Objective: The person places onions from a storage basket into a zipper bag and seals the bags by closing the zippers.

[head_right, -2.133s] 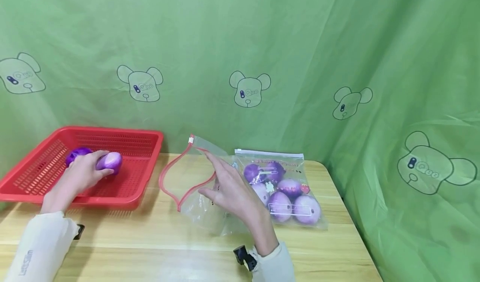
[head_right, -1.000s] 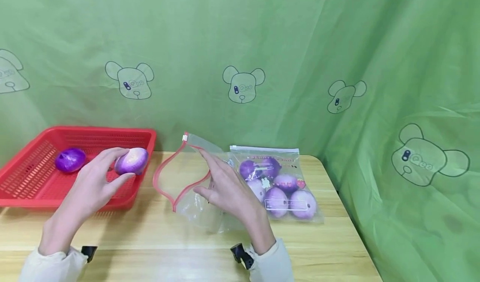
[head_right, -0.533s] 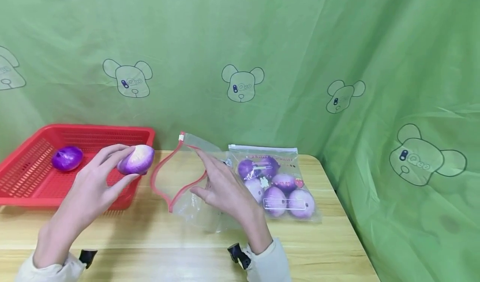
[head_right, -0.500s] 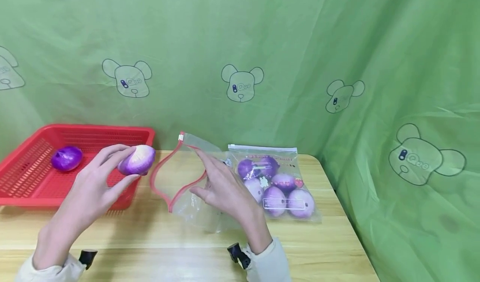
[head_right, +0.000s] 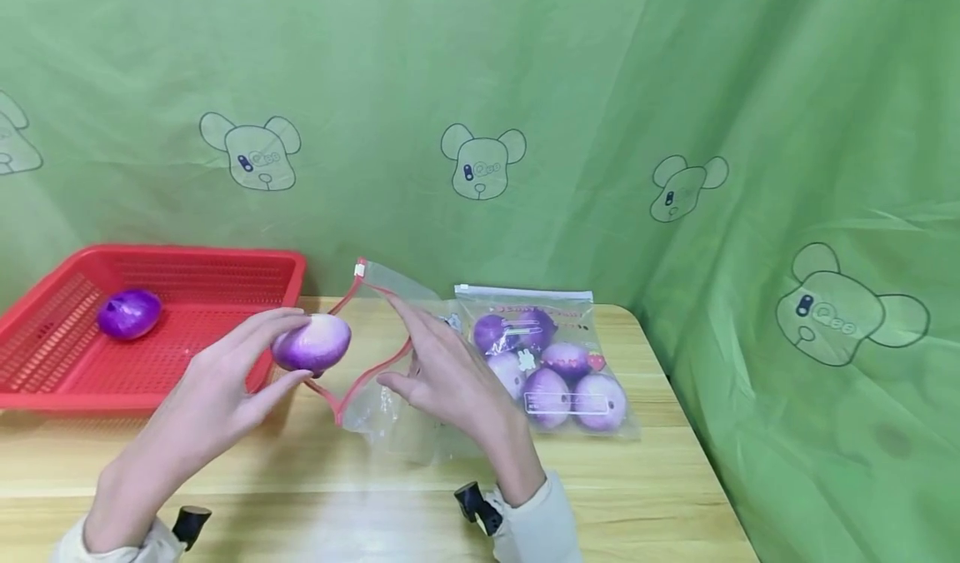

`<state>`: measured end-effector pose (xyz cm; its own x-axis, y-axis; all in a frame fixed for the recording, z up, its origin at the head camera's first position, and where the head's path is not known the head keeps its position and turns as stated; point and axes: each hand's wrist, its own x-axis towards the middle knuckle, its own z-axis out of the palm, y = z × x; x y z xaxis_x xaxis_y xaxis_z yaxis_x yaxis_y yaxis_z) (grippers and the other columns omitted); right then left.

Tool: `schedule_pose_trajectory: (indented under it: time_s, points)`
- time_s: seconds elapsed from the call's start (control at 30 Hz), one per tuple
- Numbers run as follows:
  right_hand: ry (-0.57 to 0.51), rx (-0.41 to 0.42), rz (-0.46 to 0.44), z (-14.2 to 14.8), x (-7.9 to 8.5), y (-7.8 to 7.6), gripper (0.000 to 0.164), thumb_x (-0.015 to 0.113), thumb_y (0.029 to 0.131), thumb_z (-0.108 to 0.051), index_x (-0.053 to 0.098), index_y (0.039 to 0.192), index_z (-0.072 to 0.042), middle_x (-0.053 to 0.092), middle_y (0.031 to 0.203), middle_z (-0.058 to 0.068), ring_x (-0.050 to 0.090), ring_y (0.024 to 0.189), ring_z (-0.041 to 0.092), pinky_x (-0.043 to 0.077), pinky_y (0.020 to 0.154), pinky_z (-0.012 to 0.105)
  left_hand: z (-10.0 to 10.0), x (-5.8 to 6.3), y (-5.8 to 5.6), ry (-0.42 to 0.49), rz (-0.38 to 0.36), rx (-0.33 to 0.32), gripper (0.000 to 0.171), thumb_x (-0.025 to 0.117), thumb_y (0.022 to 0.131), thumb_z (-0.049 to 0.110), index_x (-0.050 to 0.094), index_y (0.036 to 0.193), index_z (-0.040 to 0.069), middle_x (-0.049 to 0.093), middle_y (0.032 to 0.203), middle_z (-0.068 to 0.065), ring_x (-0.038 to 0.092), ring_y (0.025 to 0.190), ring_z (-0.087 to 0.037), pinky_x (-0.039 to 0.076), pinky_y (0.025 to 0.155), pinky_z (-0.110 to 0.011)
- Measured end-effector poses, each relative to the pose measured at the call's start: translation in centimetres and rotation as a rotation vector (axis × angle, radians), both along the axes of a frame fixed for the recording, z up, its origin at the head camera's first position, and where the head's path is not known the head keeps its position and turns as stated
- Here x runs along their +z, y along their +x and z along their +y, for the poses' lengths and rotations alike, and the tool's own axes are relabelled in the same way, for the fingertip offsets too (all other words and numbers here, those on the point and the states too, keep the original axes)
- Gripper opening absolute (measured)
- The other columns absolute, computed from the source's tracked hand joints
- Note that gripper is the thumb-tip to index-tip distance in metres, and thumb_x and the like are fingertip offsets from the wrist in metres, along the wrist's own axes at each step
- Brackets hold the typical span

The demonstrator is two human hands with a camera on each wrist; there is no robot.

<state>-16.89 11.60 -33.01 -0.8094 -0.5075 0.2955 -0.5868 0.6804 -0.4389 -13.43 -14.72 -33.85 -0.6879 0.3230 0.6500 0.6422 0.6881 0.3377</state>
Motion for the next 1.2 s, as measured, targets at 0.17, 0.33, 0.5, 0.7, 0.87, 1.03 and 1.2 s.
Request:
schedule_pose_trajectory:
  time_s: [0.17,0.33,0.5,0.7,0.87,1.03,1.2]
  points:
    - [-0.006,0.02,0.003,0.0,0.1,0.1,0.096,0.082,0.082,-0.028,0.024,0.158,-0.022,0.042,0.155,0.004,0.054,0.127,0.022,0.042,0.109,0.044,0.2,-0.4,-0.1,-0.037,-0.029,-0.015,0.049,0.083,0.081,0.02,0.066,0.127,0.011,0.06,0.126,-0.005,0.063,0.103,-0.02,0.057,0.081,-0.04]
    - [-0.008,0.03,0.002,0.0,0.1,0.2,0.096,0.082,0.082,-0.029,0.025,0.158,-0.022,0.041,0.155,0.004,0.048,0.135,0.024,0.041,0.109,0.045,0.4,-0.8,-0.2,-0.059,-0.068,-0.045,0.048,0.081,0.084,0.023,0.064,0.128,0.013,0.063,0.125,-0.004,0.062,0.111,-0.02,0.055,0.089,-0.042]
    - [-0.006,0.03,-0.002,0.0,0.2,0.2,0.096,0.082,0.082,-0.03,0.024,0.158,-0.023,0.04,0.155,0.004,0.048,0.135,0.025,0.041,0.109,0.047,0.4,-1.0,-0.2,-0.071,-0.097,-0.071,0.05,0.079,0.086,0.021,0.061,0.132,0.012,0.064,0.126,-0.003,0.06,0.118,-0.02,0.052,0.096,-0.042]
    - [-0.004,0.029,0.003,0.0,0.1,0.1,0.098,0.083,0.081,-0.03,0.023,0.159,-0.025,0.041,0.155,0.003,0.053,0.13,0.024,0.042,0.108,0.047,0.4,-1.2,-0.2,-0.082,-0.1,-0.078,0.052,0.079,0.086,0.018,0.059,0.134,0.012,0.062,0.13,-0.004,0.059,0.119,-0.019,0.052,0.097,-0.042]
    - [-0.012,0.033,0.0,0.1,0.1,0.0,0.099,0.083,0.081,-0.029,0.022,0.159,-0.027,0.041,0.155,0.003,0.055,0.126,0.023,0.043,0.107,0.047,0.5,-1.3,-0.2,-0.082,-0.11,-0.087,0.053,0.079,0.086,0.015,0.058,0.135,0.011,0.06,0.133,-0.005,0.06,0.119,-0.02,0.054,0.095,-0.041]
    - [-0.019,0.036,-0.001,0.1,0.2,0.0,0.098,0.083,0.081,-0.029,0.023,0.159,-0.026,0.044,0.153,0.005,0.058,0.121,0.024,0.046,0.104,0.045,0.5,-1.4,-0.2,-0.11,-0.131,-0.07,0.057,0.077,0.087,0.016,0.055,0.139,0.01,0.058,0.137,-0.009,0.057,0.125,-0.025,0.053,0.097,-0.044]
    - [-0.01,0.025,0.004,0.2,0.2,-0.1,0.096,0.082,0.082,-0.03,0.024,0.158,-0.024,0.042,0.154,0.004,0.056,0.123,0.021,0.047,0.104,0.042,0.5,-1.5,-0.1,-0.15,-0.212,-0.054,0.055,0.076,0.089,0.02,0.055,0.139,0.01,0.06,0.134,-0.008,0.058,0.124,-0.026,0.052,0.098,-0.044]
